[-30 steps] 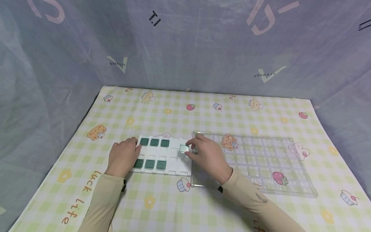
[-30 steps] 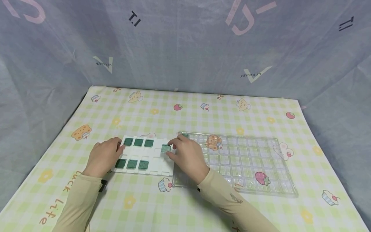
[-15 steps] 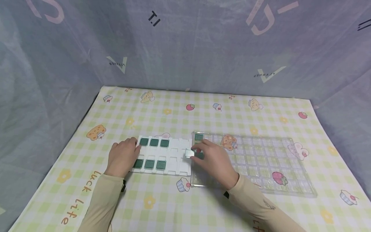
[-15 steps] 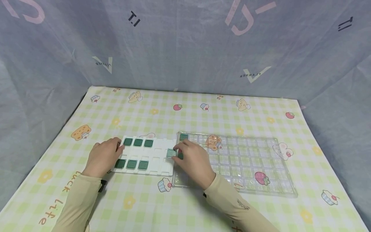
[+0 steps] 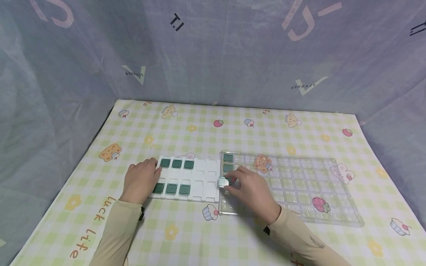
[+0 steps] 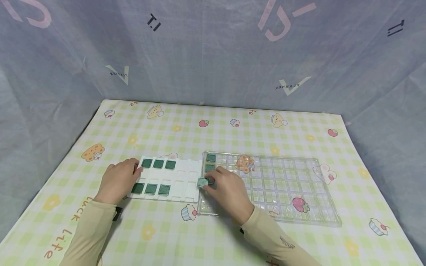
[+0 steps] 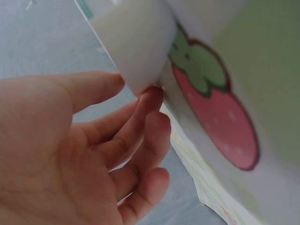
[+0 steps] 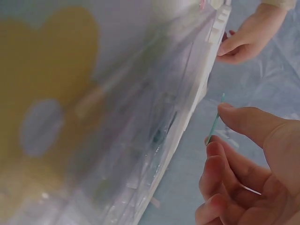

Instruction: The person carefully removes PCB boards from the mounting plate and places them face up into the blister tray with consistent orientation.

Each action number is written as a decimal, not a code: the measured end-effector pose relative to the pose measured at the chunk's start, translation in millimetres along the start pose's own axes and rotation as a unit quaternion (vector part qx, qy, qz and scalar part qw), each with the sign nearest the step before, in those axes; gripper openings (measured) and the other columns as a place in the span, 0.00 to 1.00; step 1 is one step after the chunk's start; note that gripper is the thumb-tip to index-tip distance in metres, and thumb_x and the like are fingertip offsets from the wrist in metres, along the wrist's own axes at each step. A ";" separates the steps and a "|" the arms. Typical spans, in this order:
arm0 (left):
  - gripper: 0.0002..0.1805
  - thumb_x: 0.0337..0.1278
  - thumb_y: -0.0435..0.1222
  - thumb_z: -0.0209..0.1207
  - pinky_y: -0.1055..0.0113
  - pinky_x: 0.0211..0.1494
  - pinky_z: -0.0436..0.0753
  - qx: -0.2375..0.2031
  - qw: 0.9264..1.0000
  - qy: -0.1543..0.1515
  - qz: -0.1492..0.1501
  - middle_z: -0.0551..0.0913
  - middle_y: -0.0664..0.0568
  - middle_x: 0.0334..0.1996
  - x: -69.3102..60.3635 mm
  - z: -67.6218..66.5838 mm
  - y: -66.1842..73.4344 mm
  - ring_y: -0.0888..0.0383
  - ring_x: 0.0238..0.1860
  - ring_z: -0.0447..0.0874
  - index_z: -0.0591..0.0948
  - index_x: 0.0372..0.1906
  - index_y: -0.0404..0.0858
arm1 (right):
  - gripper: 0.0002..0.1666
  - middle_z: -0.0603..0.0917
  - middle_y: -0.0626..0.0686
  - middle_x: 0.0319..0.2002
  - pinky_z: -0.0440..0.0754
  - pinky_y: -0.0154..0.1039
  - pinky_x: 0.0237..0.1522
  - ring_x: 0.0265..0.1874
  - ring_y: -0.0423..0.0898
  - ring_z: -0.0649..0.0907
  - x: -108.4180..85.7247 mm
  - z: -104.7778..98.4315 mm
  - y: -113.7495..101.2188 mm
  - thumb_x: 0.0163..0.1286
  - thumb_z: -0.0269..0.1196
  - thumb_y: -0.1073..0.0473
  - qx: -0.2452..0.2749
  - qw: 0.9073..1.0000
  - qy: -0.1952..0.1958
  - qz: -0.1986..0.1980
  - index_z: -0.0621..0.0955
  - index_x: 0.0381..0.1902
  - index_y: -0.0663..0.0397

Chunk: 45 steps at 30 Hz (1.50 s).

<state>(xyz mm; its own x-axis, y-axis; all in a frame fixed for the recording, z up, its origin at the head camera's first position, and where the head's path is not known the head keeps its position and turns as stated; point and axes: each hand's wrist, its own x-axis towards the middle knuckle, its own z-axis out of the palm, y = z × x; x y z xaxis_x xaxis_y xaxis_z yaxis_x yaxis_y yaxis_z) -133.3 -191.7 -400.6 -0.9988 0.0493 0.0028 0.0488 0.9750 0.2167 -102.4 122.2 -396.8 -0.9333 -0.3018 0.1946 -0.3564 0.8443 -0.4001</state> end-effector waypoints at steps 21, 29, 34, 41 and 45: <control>0.17 0.73 0.39 0.57 0.45 0.48 0.75 0.000 1.000 0.001 -0.001 0.87 0.37 0.42 1.1 0.3 -0.8 0.40 0.41 0.86 0.81 0.54 0.28 | 0.17 0.85 0.41 0.31 0.75 0.29 0.28 0.27 0.36 0.81 -12.0 5.8 10.3 0.53 0.80 0.53 -0.004 1.000 -0.012 0.007 0.89 0.41 0.47; 0.17 0.73 0.39 0.57 0.45 0.49 0.75 -0.002 1.000 -0.003 -0.004 0.87 0.37 0.43 1.6 0.0 -0.9 0.40 0.42 0.85 0.80 0.54 0.28 | 0.15 0.84 0.41 0.31 0.75 0.30 0.28 0.26 0.35 0.79 -11.8 5.1 9.0 0.53 0.79 0.53 -0.028 0.999 -0.035 0.010 0.89 0.39 0.47; 0.18 0.73 0.39 0.56 0.45 0.50 0.75 -0.004 1.000 -0.009 -0.008 0.87 0.37 0.43 2.7 -0.6 0.0 0.40 0.42 0.85 0.80 0.54 0.28 | 0.15 0.84 0.40 0.31 0.77 0.31 0.29 0.26 0.35 0.79 -12.6 5.8 9.9 0.54 0.79 0.54 -0.031 0.999 -0.037 0.009 0.89 0.39 0.48; 0.18 0.73 0.39 0.56 0.45 0.50 0.75 -0.002 1.000 -0.014 -0.009 0.87 0.37 0.44 2.8 -0.9 0.3 0.40 0.43 0.85 0.80 0.54 0.28 | 0.14 0.84 0.40 0.31 0.78 0.32 0.30 0.27 0.35 0.81 -12.7 6.5 10.6 0.54 0.79 0.54 -0.033 0.999 -0.040 0.009 0.89 0.39 0.48; 0.18 0.73 0.39 0.56 0.45 0.50 0.75 -0.001 1.000 -0.015 -0.009 0.87 0.36 0.44 2.2 -0.8 0.0 0.39 0.43 0.85 0.80 0.54 0.28 | 0.15 0.84 0.41 0.31 0.78 0.32 0.30 0.27 0.36 0.81 -12.4 6.9 9.7 0.54 0.79 0.53 -0.045 0.998 -0.043 0.004 0.89 0.39 0.49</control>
<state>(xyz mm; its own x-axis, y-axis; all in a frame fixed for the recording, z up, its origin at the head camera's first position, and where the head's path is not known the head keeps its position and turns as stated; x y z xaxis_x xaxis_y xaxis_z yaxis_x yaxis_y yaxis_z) -135.5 -191.7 -399.8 -0.9988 0.0387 -0.0309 0.0310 0.9753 0.2189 -94.5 131.1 -409.3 -0.9380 -0.3280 0.1122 -0.3466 0.8823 -0.3186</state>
